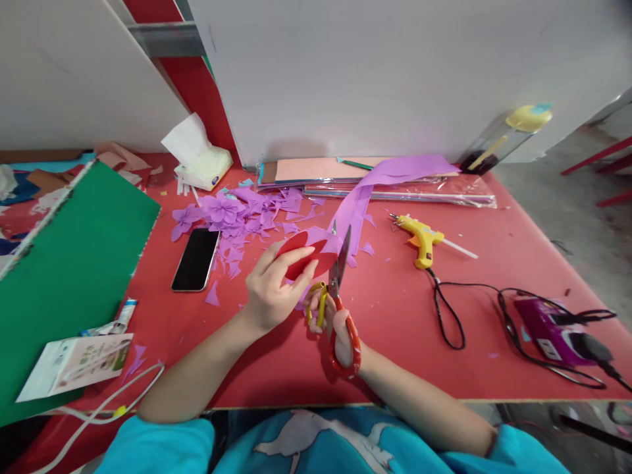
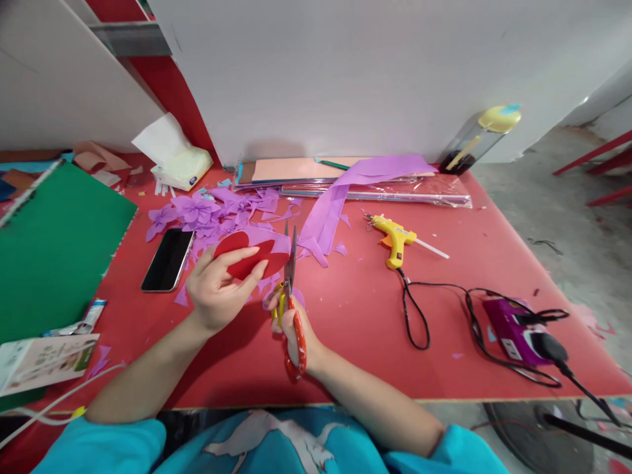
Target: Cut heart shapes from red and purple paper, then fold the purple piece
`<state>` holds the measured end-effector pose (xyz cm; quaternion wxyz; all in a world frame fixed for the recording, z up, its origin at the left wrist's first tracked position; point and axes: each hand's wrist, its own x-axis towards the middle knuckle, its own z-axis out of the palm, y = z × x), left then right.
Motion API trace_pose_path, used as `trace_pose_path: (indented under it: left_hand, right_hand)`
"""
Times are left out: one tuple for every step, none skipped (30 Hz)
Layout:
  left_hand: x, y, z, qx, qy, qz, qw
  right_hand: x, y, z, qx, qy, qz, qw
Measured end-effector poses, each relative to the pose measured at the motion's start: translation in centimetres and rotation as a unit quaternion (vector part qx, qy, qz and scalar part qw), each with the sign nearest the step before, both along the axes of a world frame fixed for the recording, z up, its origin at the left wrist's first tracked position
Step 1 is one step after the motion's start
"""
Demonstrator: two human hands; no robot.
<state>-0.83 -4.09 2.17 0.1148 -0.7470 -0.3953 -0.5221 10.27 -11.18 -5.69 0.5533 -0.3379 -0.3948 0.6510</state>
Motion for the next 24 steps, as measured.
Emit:
trace_pose_path:
  left_hand:
    - [-0.02,0.01,0.08,-0.001,0.001,-0.004,1.000]
    - [-0.04,0.03,0.15,-0.002,0.001,-0.007,1.000]
    - [-0.06,0.03,0.21,-0.004,0.002,-0.010,1.000]
    - [-0.09,0.03,0.26,-0.007,0.002,-0.010,1.000]
    - [-0.12,0.03,0.29,-0.009,0.003,-0.009,1.000]
    - [-0.16,0.02,0.32,-0.012,0.004,-0.008,1.000]
    - [-0.20,0.01,0.34,-0.016,0.004,-0.007,1.000]
    - [-0.24,0.01,0.37,-0.019,0.003,-0.008,1.000]
    - [-0.29,0.01,0.41,-0.022,0.001,-0.009,1.000]
    - [-0.34,0.02,0.46,-0.024,0.000,-0.012,1.000]
    - [-0.40,0.05,0.52,-0.026,0.000,-0.014,1.000]
    - [-0.45,0.08,0.60,-0.025,0.000,-0.017,1.000]
    - [-0.51,0.12,0.68,-0.023,0.003,-0.021,1.000]
    - [-0.56,0.16,0.76,-0.021,0.007,-0.023,0.999]
    - [-0.61,0.19,0.84,-0.019,0.010,-0.024,0.999]
    - [-0.64,0.22,0.90,-0.018,0.011,-0.023,0.999]
    - [-0.67,0.25,0.93,-0.016,0.012,-0.021,1.000]
    - [-0.69,0.25,0.95,-0.016,0.012,-0.019,1.000]
    - [-0.69,0.25,0.94,-0.016,0.011,-0.016,1.000]
    - [-0.68,0.25,0.91,-0.017,0.010,-0.013,1.000]
    - [-0.66,0.23,0.86,-0.020,0.008,-0.010,1.000]
    - [-0.64,0.21,0.80,-0.025,0.004,-0.007,1.000]
    - [-0.62,0.20,0.73,-0.031,0.001,-0.006,1.000]
    - [-0.59,0.17,0.67,-0.037,-0.004,-0.005,0.999]
  right_hand:
    - [0.01,-0.04,-0.14,-0.001,0.005,0.001,1.000]
    - [0.01,-0.07,-0.28,-0.002,0.009,0.003,1.000]
    - [0.02,-0.10,-0.39,-0.004,0.011,0.005,1.000]
    - [0.02,-0.13,-0.46,-0.007,0.011,0.006,1.000]
    - [0.03,-0.15,-0.49,-0.009,0.010,0.008,1.000]
    - [0.04,-0.15,-0.46,-0.012,0.009,0.008,1.000]
    - [0.06,-0.15,-0.40,-0.014,0.007,0.008,1.000]
    - [0.08,-0.15,-0.32,-0.016,0.006,0.009,1.000]
    - [0.10,-0.14,-0.24,-0.017,0.004,0.010,1.000]
    - [0.12,-0.13,-0.19,-0.017,0.002,0.010,1.000]
    - [0.14,-0.11,-0.16,-0.018,0.000,0.010,1.000]
    - [0.15,-0.09,-0.16,-0.018,-0.003,0.010,1.000]
    - [0.15,-0.07,-0.18,-0.018,-0.005,0.010,1.000]
    - [0.15,-0.06,-0.22,-0.017,-0.006,0.010,1.000]
    - [0.15,-0.04,-0.27,-0.016,-0.007,0.010,1.000]
    - [0.15,-0.04,-0.31,-0.013,-0.008,0.012,1.000]
    - [0.16,-0.03,-0.35,-0.011,-0.008,0.015,1.000]
    - [0.20,-0.04,-0.38,-0.008,-0.008,0.019,1.000]
    - [0.24,-0.06,-0.41,-0.005,-0.008,0.025,1.000]
    - [0.31,-0.08,-0.43,-0.002,-0.010,0.033,0.999]
    - [0.39,-0.11,-0.47,0.001,-0.014,0.039,0.999]
    - [0.47,-0.14,-0.51,0.005,-0.019,0.042,0.999]
    - [0.55,-0.16,-0.56,0.010,-0.028,0.043,0.999]
    - [0.62,-0.18,-0.62,0.015,-0.037,0.043,0.998]
